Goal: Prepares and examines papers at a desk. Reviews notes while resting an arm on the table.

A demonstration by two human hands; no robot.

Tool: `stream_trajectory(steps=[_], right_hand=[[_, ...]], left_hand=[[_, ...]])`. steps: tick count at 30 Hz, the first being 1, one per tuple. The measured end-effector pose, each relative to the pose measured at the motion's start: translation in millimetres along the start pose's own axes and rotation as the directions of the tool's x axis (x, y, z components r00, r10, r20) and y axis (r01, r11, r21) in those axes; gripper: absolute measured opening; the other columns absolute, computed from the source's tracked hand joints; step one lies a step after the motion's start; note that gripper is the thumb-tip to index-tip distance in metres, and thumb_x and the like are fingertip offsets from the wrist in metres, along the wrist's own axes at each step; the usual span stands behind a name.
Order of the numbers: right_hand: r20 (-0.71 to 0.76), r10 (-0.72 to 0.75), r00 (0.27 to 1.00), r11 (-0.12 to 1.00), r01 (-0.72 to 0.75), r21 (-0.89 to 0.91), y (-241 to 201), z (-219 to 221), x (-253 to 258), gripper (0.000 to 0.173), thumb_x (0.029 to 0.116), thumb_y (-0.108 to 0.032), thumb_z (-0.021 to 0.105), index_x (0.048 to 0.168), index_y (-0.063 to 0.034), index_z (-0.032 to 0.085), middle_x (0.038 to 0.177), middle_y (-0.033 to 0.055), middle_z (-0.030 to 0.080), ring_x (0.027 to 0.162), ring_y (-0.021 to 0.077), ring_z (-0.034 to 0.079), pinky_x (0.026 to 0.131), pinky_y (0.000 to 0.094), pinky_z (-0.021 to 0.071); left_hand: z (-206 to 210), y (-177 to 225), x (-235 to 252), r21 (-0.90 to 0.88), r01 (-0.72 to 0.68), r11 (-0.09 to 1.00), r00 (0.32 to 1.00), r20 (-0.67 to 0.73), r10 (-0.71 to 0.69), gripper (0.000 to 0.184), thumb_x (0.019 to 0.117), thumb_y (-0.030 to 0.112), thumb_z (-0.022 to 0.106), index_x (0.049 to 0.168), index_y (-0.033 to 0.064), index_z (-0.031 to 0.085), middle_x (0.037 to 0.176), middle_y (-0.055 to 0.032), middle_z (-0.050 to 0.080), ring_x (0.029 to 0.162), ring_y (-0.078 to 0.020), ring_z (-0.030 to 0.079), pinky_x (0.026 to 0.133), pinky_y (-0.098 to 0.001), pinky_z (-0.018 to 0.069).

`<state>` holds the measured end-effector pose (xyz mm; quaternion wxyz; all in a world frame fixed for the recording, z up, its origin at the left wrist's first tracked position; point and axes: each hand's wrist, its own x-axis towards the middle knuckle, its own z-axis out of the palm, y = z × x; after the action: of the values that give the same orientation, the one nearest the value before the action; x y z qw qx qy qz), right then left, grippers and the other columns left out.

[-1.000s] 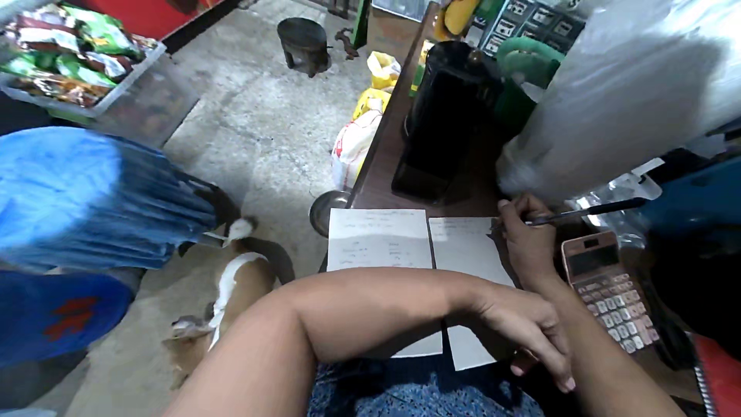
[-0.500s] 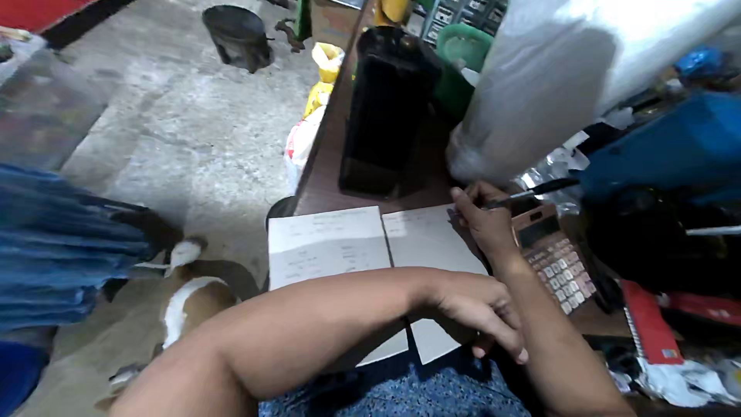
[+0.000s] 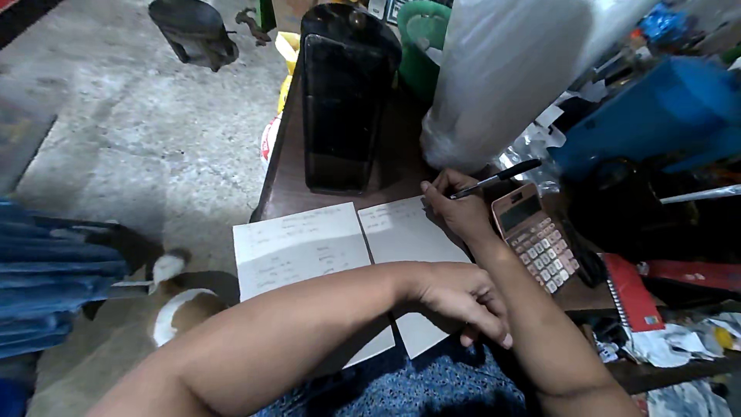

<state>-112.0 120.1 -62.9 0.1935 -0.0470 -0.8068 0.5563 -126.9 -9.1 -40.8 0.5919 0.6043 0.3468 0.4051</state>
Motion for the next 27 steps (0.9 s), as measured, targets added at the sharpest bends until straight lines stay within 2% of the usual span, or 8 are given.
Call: stream_trajectory(steps=[27], right_hand=[[-0.035,-0.026,0.999,1.0,0.026,-0.005,2.8,-0.2,-0.2,0.03,0.0932,-0.003,0.063,0.069,-0.0129,0.05,0.062,-0.006,0.049,0.05,-0.0011,0.043,0.047,0.0129,0.0359]], left_hand=[[-1.7,-1.8,1.2,-0.007,-0.035,0.999,0.999,0.021,0.035,0.02,0.0983,0.012,0.064,0.1,-0.0043,0.074,0.073,-0.0024,0.069,0.058,-0.0013,0.06,0.058,-0.0186,0.0513]])
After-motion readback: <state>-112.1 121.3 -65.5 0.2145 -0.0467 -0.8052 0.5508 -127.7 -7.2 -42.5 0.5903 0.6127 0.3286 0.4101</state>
